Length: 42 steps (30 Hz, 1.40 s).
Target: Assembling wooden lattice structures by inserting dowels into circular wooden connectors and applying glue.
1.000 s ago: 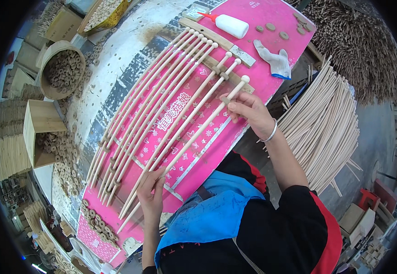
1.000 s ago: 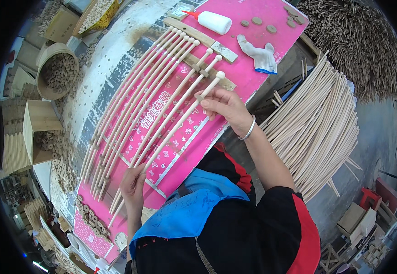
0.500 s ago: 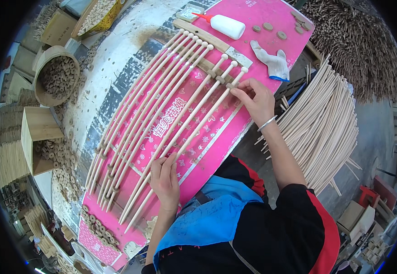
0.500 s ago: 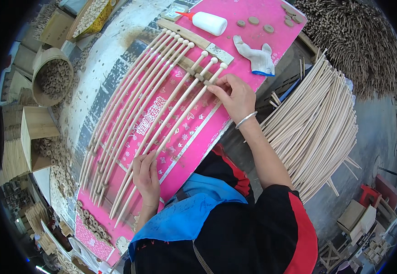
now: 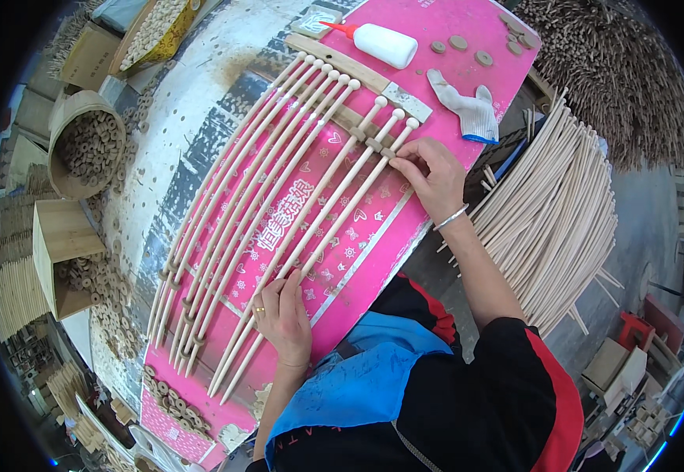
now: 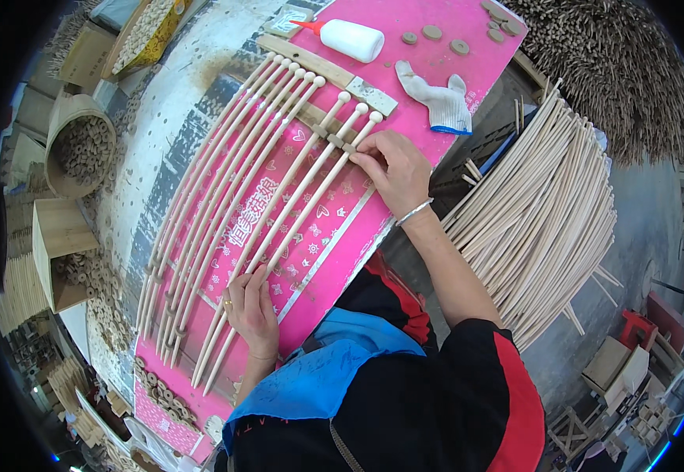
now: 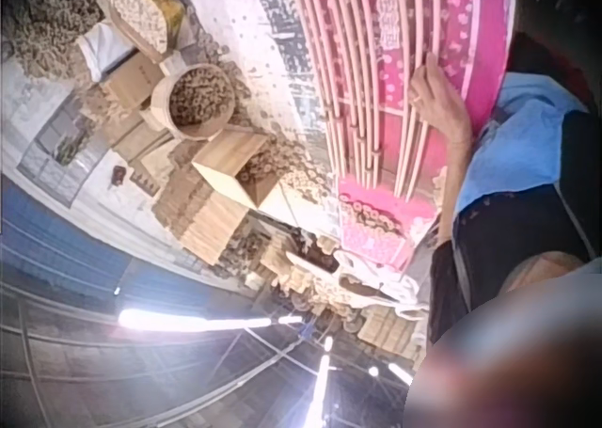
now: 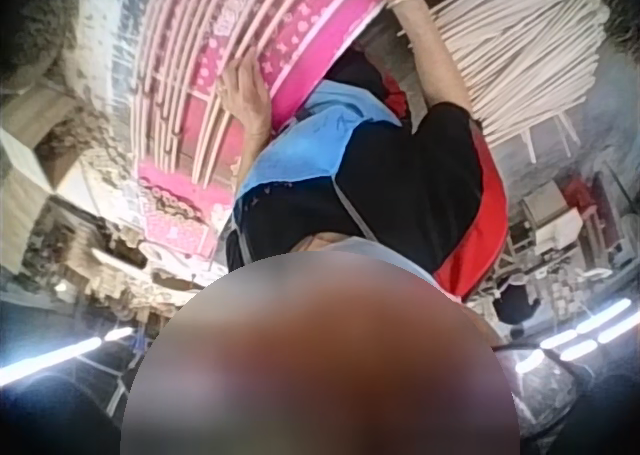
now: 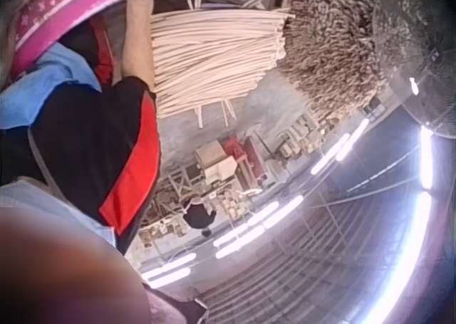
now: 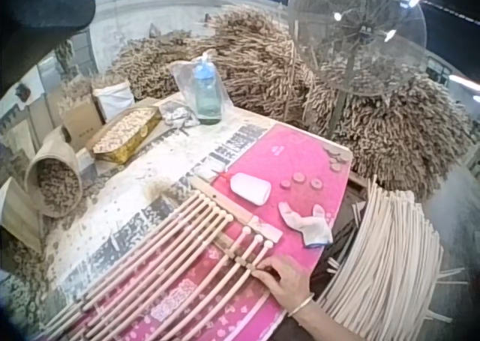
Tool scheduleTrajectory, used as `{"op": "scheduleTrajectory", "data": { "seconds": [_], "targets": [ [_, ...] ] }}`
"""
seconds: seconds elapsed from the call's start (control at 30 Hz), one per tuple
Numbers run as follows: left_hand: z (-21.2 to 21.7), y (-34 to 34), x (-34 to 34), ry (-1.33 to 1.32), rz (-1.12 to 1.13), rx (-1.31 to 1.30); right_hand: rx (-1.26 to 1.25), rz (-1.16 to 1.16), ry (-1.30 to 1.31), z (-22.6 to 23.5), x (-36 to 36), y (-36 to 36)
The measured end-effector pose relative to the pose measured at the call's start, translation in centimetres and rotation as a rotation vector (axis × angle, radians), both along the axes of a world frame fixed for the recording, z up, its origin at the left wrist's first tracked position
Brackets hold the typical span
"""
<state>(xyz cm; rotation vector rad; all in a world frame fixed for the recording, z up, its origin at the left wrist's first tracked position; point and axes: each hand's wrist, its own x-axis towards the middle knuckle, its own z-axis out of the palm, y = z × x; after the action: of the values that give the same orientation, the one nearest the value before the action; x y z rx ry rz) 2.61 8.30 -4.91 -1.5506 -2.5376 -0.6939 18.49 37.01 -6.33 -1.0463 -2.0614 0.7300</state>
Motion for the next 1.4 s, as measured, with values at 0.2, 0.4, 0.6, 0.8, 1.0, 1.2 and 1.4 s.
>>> {"op": "scheduleTrajectory", "data": {
  "seconds": [0.2,0.4,0.6,0.8,1.0,1.2,1.4],
  "targets": [
    [1.0,0.2,-0.4,-0.010,0.004,-0.004,-0.019,0.006,0.005,0.0,0.0,0.1],
    [2.7,0.8,-3.5,-0.126,0.056,0.002,-0.082,0.004,0.085,-0.1,0.1,-0.1],
    [2.7,1.8,-5.0,-0.344,-0.005,-0.033,-0.033,0.025,0.148,1.5,-0.1,2.3],
    [2.9,2.5,-5.9,-0.426,0.005,-0.070,0.099,0.220,0.016,3.1,-2.9,5.6],
    [2.6,3.2,-6.7,-0.298,0.007,-0.052,0.243,0.348,-0.128,3.3,-5.2,7.2],
    [2.0,3.1,-7.0,-0.290,0.012,-0.043,0.299,0.601,-0.207,2.8,-6.4,9.3],
    [2.0,3.3,-7.0,-0.236,-0.004,-0.036,0.304,0.661,-0.296,2.5,-6.6,9.9]
  ]
}}
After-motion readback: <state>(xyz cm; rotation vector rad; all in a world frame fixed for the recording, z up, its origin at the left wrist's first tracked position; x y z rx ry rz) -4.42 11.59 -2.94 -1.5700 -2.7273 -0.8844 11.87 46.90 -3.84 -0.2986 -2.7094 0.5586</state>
